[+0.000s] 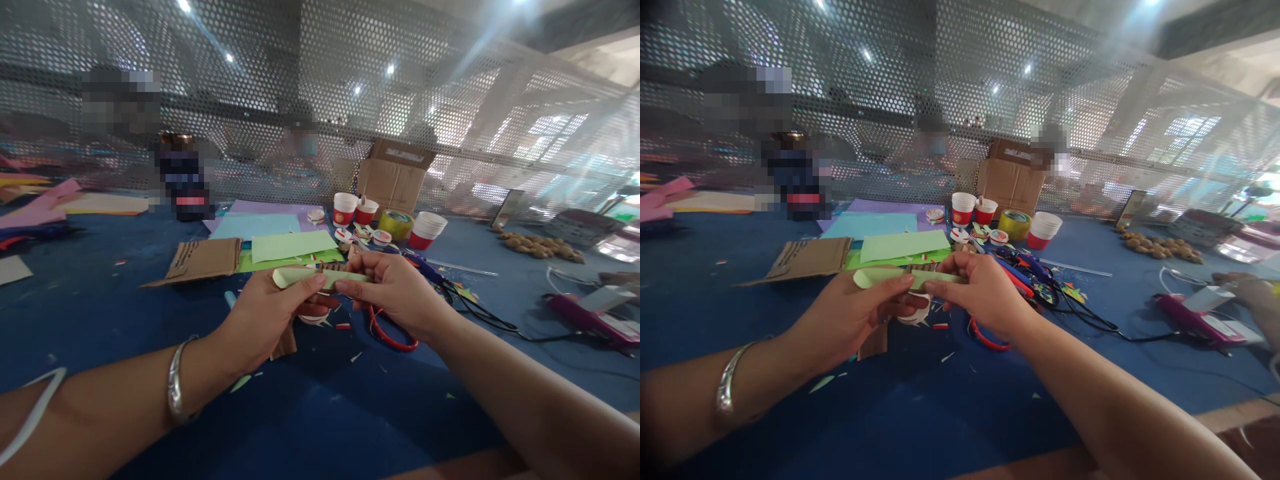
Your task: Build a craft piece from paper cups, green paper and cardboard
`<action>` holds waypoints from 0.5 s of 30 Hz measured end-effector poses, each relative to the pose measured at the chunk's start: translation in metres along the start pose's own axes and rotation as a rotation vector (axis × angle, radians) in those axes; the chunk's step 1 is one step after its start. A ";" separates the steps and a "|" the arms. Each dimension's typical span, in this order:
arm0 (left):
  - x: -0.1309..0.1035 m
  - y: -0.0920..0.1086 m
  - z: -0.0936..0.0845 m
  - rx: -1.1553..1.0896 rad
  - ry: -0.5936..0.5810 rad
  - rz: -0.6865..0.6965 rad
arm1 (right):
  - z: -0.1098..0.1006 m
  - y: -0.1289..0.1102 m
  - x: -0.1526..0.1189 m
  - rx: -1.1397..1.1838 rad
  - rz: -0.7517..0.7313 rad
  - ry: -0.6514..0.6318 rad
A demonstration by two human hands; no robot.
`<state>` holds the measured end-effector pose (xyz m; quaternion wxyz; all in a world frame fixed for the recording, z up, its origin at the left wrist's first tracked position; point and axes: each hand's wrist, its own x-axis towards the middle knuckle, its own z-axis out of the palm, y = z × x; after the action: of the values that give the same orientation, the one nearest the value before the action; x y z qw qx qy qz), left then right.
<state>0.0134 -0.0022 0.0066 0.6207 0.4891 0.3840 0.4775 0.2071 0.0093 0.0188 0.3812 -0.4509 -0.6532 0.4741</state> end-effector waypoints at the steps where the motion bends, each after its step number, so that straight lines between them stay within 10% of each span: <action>1: 0.000 0.000 0.000 0.031 0.011 0.006 | 0.000 0.000 0.000 -0.004 -0.003 -0.002; 15: 0.009 -0.007 -0.006 0.121 0.131 0.079 | -0.008 -0.004 0.001 -0.005 -0.065 0.224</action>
<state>0.0118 0.0075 -0.0015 0.5443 0.5080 0.4324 0.5086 0.2129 0.0120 0.0246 0.4659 -0.4805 -0.6219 0.4065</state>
